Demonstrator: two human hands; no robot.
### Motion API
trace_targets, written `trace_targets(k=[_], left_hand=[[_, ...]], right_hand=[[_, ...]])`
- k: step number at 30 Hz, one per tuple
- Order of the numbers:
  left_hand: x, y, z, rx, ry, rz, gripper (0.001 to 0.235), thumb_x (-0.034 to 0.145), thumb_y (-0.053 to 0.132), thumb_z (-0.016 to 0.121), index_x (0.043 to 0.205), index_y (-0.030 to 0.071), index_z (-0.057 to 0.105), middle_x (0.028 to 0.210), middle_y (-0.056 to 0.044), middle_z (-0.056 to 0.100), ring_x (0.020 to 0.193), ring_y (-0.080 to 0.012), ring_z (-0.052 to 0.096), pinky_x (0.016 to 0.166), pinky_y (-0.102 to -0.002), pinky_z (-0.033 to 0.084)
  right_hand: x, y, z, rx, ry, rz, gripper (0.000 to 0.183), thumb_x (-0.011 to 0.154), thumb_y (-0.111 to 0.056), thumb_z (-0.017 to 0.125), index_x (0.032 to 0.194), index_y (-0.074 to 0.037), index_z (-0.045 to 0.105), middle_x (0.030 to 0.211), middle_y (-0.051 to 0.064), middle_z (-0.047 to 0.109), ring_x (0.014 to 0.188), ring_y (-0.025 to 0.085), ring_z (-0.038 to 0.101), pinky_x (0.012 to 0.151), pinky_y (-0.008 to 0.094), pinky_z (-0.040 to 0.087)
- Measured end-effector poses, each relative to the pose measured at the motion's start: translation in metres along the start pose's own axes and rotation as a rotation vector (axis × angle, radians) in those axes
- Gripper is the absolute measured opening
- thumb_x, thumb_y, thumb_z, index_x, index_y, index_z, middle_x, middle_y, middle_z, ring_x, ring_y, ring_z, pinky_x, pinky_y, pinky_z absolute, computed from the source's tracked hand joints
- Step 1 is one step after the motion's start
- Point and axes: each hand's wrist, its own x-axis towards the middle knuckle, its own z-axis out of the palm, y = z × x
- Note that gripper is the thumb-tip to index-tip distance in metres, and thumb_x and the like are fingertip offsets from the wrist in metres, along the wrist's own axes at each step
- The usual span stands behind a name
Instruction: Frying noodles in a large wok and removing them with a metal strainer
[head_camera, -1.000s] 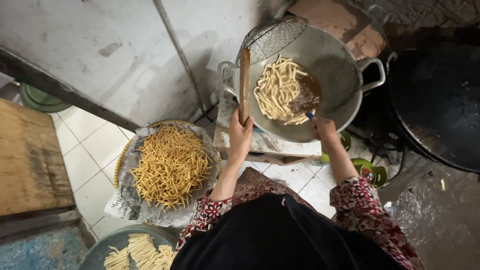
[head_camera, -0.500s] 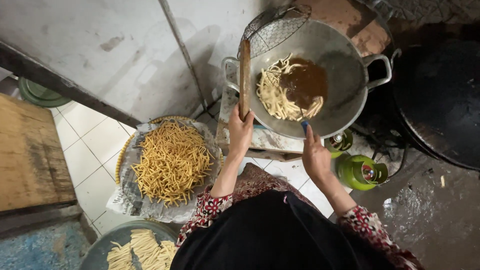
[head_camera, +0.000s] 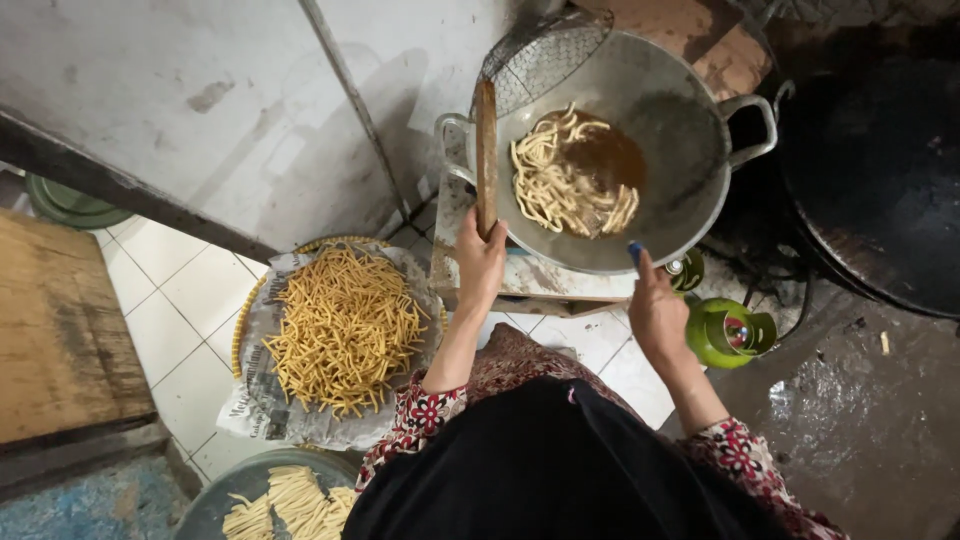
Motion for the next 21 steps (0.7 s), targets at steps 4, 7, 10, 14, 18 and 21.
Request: trace_targets(k=[4,7,10,14,18,21], left_hand=[[-0.01,0.037,-0.012,-0.048,-0.051,-0.088,0.061,0.094,0.025,0.064,0.144,-0.005,0.046,0.132,-0.038,0.053,0.125,-0.0515,0.054,0.101,-0.055,0.046],[-0.008,0.034,-0.016,-0.084,-0.071,-0.1,0.06,0.097,0.024,0.062,0.147,-0.005,0.044,0.135,-0.036,0.052,0.127,-0.0482,0.054,0.101,-0.053,0.047],[-0.009,0.033,-0.017,-0.089,-0.107,-0.095,0.061,0.099,0.024,0.061,0.148,-0.007,0.04,0.137,-0.036,0.049,0.127,-0.0485,0.054,0.101,-0.053,0.048],[-0.008,0.034,-0.016,-0.125,-0.122,-0.093,0.062,0.1,0.023,0.06,0.149,-0.008,0.038,0.138,-0.037,0.049,0.128,-0.0468,0.054,0.099,-0.052,0.049],[-0.013,0.044,-0.013,-0.105,-0.077,-0.078,0.062,0.097,0.022,0.063,0.146,-0.01,0.042,0.135,-0.04,0.05,0.127,-0.0496,0.054,0.099,-0.054,0.048],[-0.013,0.039,-0.012,-0.091,-0.07,-0.069,0.062,0.096,0.022,0.063,0.145,-0.01,0.042,0.133,-0.042,0.05,0.126,-0.0509,0.054,0.099,-0.055,0.048]], right_hand=[[-0.002,0.004,-0.027,0.011,0.006,0.016,0.052,0.104,-0.021,0.05,0.156,-0.016,0.046,0.111,0.017,0.066,0.075,0.043,0.072,0.06,0.053,0.058],[0.0,0.011,-0.006,0.022,-0.015,-0.004,0.054,0.101,-0.021,0.054,0.154,-0.018,0.048,0.109,0.017,0.068,0.077,0.044,0.073,0.065,0.056,0.059],[0.019,0.033,0.039,-0.093,0.009,0.049,0.051,0.103,-0.022,0.053,0.154,-0.023,0.048,0.103,0.009,0.068,0.074,0.031,0.074,0.06,0.044,0.061],[0.034,0.025,0.026,-0.03,0.117,0.002,0.058,0.097,-0.015,0.06,0.154,-0.014,0.05,0.097,0.017,0.068,0.069,0.037,0.072,0.058,0.049,0.06],[0.038,0.017,0.042,0.043,0.079,-0.06,0.058,0.093,-0.019,0.061,0.15,-0.015,0.053,0.1,0.019,0.069,0.074,0.042,0.072,0.06,0.054,0.058],[0.058,0.039,0.076,-0.063,0.167,-0.046,0.056,0.095,-0.021,0.057,0.15,-0.017,0.053,0.093,0.013,0.066,0.072,0.037,0.072,0.059,0.051,0.059]])
